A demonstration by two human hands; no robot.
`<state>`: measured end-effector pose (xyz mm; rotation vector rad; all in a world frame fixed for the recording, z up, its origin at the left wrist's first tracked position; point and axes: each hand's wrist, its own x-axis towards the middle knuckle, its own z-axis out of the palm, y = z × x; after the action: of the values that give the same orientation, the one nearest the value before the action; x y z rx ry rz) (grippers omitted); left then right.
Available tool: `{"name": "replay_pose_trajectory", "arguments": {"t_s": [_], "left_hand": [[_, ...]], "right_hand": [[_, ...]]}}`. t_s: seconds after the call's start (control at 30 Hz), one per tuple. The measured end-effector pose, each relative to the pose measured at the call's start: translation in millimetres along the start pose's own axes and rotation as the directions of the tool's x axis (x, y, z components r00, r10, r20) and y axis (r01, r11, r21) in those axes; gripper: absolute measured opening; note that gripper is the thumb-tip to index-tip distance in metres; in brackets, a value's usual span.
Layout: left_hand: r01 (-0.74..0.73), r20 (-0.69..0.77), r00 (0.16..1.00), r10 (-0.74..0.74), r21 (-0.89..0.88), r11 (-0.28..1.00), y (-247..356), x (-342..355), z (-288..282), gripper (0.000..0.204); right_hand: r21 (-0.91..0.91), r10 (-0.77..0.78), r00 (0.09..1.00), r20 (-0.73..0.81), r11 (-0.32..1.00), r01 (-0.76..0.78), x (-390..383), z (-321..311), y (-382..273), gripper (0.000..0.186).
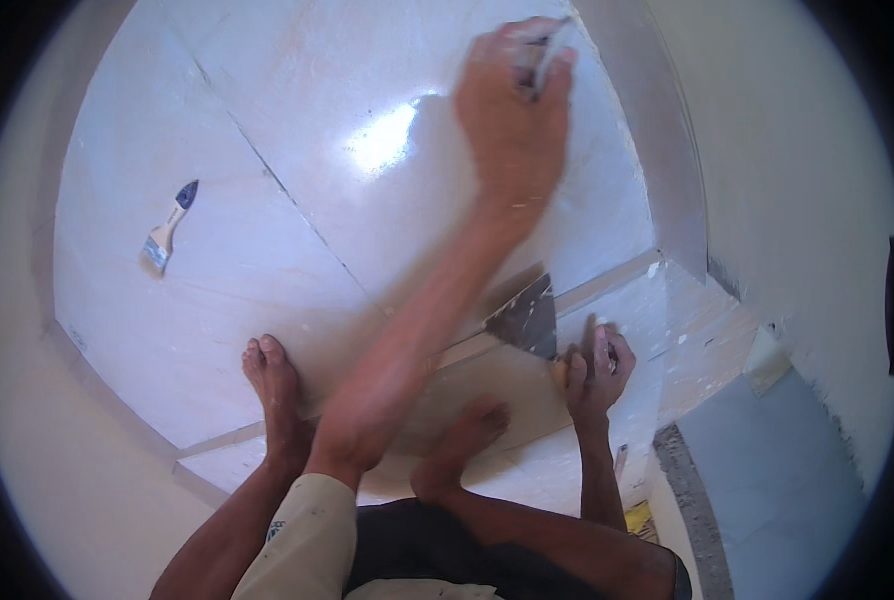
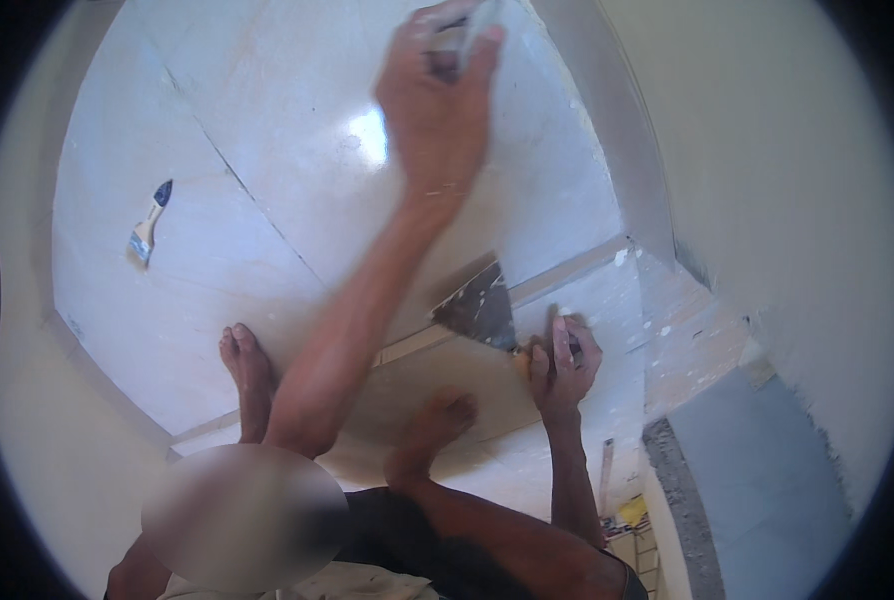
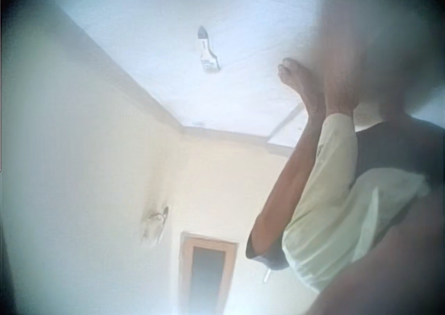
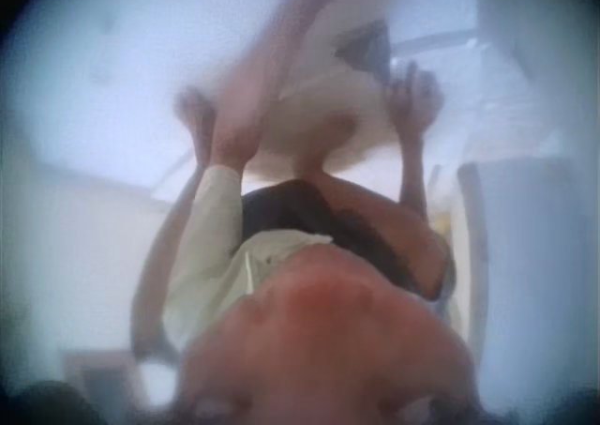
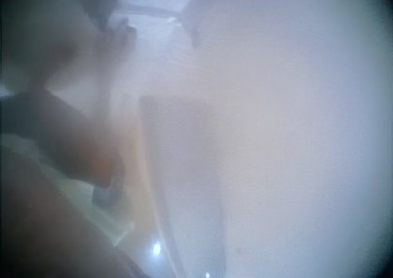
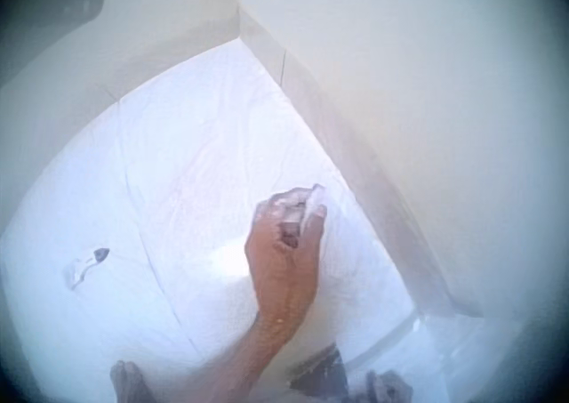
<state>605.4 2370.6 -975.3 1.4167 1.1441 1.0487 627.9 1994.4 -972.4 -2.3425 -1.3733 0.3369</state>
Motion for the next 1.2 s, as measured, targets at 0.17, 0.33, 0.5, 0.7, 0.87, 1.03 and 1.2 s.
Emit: {"name": "replay_pose_trajectory", "arguments": {"t_s": [0.17,0.33,0.5,0.7,0.87,1.03,1.2], "left_hand": [[0.038,0.066,0.997,-0.031,-0.104,0.994,3.9,-47.9,55.7,0.023],[-0.006,0.085,0.996,0.016,-0.12,0.993,0.0,-63.1,90.5,0.026],[-0.125,0.039,0.991,0.125,0.003,0.992,-10.0,-44.1,75.2,0.031],[-0.173,0.034,0.984,0.174,-0.027,0.985,-4.0,-50.3,93.0,0.037],[-0.219,0.012,0.976,0.219,0.009,0.976,-5.8,-43.1,92.1,0.043],[-0.254,0.012,0.967,0.254,0.01,0.967,-8.8,-36.4,102.1,0.049],[-0.27,0.013,0.963,0.269,0.017,0.963,-3.4,-34.0,100.6,0.055]], "right_hand": [[-0.037,-0.046,0.998,-0.037,0.998,0.045,1.6,13.2,5.8,0.044],[-0.073,-0.01,0.998,-0.06,0.997,0.005,-5.6,6.6,11.0,0.044],[0.003,-0.039,0.999,-0.017,0.999,0.039,5.1,20.2,2.0,0.045],[-0.09,-0.021,1.0,-0.012,0.996,0.02,-4.0,5.9,9.6,0.044],[-0.041,-0.012,1.0,0.025,0.999,0.013,-4.6,5.3,5.0,0.045],[-0.057,-0.012,0.999,0.053,0.998,0.015,-4.9,5.3,7.5,0.046],[-0.078,-0.002,0.999,0.049,0.997,0.006,18.3,1.8,-13.4,0.046]]}}
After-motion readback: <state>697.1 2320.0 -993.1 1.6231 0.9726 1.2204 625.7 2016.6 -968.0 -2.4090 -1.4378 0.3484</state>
